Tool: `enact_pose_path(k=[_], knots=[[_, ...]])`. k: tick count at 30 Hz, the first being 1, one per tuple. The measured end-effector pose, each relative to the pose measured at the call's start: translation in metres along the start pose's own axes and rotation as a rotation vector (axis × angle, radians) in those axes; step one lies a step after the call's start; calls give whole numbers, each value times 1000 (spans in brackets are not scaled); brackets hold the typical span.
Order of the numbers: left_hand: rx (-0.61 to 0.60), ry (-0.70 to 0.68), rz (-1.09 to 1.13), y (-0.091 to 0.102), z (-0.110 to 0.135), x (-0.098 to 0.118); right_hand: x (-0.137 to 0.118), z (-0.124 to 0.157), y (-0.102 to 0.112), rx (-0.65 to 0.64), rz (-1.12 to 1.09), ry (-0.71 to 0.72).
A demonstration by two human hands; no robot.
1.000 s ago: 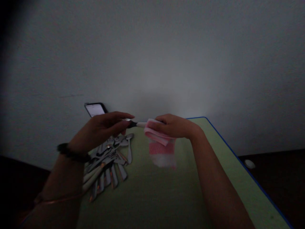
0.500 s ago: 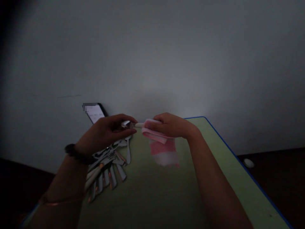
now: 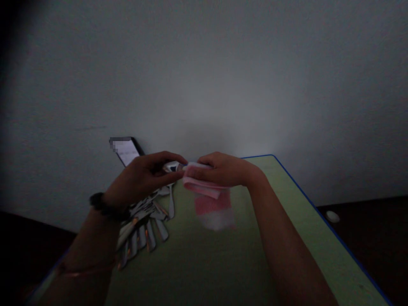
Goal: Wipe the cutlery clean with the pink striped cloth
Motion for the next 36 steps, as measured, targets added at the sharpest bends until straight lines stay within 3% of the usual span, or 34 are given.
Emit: enact_pose_path(k=[11, 17, 22, 36], knots=[[10, -8, -42, -2, -4, -5, -5, 1, -1, -7, -18, 16], [91, -103, -123, 0, -6, -2, -4, 0, -3, -19, -29, 12], [58, -180, -127, 0, -6, 8, -3, 1, -1, -18, -63, 11], [11, -93, -92, -4, -4, 2, -3, 1, 0, -22, -21, -9]])
Point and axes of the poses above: each hand's wrist, its own z-axis away from the middle knuckle, its own y-axis out of the back of the hand, x = y × z, the point moved 4 cm from there along -z, towards the middle knuckle, and after that the axes turned 7 degrees about -y, right-handed, at the moved point
